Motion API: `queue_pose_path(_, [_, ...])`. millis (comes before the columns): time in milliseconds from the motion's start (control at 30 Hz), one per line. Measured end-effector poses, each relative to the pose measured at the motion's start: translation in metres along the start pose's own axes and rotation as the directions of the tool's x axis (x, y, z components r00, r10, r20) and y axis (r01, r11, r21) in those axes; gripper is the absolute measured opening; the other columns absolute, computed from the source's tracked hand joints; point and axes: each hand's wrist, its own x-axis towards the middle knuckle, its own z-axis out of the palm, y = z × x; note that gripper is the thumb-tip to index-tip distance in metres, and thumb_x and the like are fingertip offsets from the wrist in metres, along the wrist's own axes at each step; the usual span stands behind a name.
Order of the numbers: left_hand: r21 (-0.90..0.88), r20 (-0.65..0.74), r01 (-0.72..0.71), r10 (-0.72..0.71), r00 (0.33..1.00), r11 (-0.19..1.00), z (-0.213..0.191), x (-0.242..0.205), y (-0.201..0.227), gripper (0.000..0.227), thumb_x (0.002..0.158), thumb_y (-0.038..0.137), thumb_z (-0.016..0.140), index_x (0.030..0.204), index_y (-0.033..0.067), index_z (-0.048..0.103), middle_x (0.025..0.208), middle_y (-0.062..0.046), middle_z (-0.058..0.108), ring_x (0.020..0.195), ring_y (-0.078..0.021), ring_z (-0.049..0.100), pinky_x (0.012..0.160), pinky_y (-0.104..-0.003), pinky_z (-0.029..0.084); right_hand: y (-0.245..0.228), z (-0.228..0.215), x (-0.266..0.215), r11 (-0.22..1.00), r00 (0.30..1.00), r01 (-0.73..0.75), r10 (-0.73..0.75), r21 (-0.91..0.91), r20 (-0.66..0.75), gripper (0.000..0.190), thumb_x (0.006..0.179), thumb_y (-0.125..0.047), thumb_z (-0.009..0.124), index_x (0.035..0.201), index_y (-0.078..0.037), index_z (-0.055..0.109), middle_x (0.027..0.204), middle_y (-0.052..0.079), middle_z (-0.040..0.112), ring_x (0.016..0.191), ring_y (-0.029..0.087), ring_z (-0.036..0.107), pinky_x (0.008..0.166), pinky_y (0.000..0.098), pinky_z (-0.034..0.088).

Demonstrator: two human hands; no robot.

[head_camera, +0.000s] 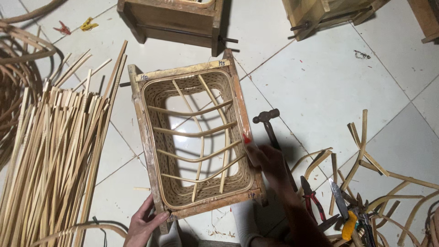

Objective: The person assembles a rectangular woven basket by inserting bamboo strips into a wooden frame, applying glue to the joints, and tapping the strips into place with a hammer. The person works on the floor surrounded by bamboo materials and tools.

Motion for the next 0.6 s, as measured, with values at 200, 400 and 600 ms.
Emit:
queue_pose_path(200, [0.006,-0.042,0.052,-0.052,0.998,0.999,0.004,-0.005,0.008,0.094,0.072,0.014,0.084,0.155,0.0116,0.04,0.154,-0.02,0.048,0.138,-0.0335,0.054,0.114,-0.051,0.046,0.01,-0.002,-0.019,0.992,0.993,0.116,-0.116,-0.041,-0.007,0.034,0.094,-0.037,0.07,0.089,-0.004,0.073,0.07,0.0,0.066,0.059,0.006,0.06,0.052,0.0242,0.049])
queue_pose_path(400, [0.024,0.002,-0.03,0.03,1.0,0.999,0.005,-0.007,0.011,0.092,0.074,0.013,0.083,0.155,0.0082,0.039,0.155,-0.022,0.047,0.141,-0.0269,0.05,0.114,-0.046,0.046,0.011,-0.002,-0.004,0.994,0.995,0.099,-0.097,-0.048,0.03,0.039,0.094,-0.036,0.069,0.076,-0.002,0.063,0.06,0.002,0.06,0.05,0.008,0.058,0.044,0.0245,0.046])
queue_pose_path(600, [-0.051,-0.013,0.022,-0.023,1.0,0.998,0.006,-0.008,0.015,0.093,0.073,0.01,0.082,0.155,0.0088,0.039,0.152,-0.024,0.052,0.131,-0.0324,0.061,0.109,-0.044,0.051,0.009,-0.001,-0.004,0.997,0.999,-0.041,0.042,0.062,-0.011,0.033,0.091,-0.031,0.071,0.074,-0.004,0.063,0.062,-0.002,0.058,0.055,0.005,0.051,0.05,0.0236,0.042])
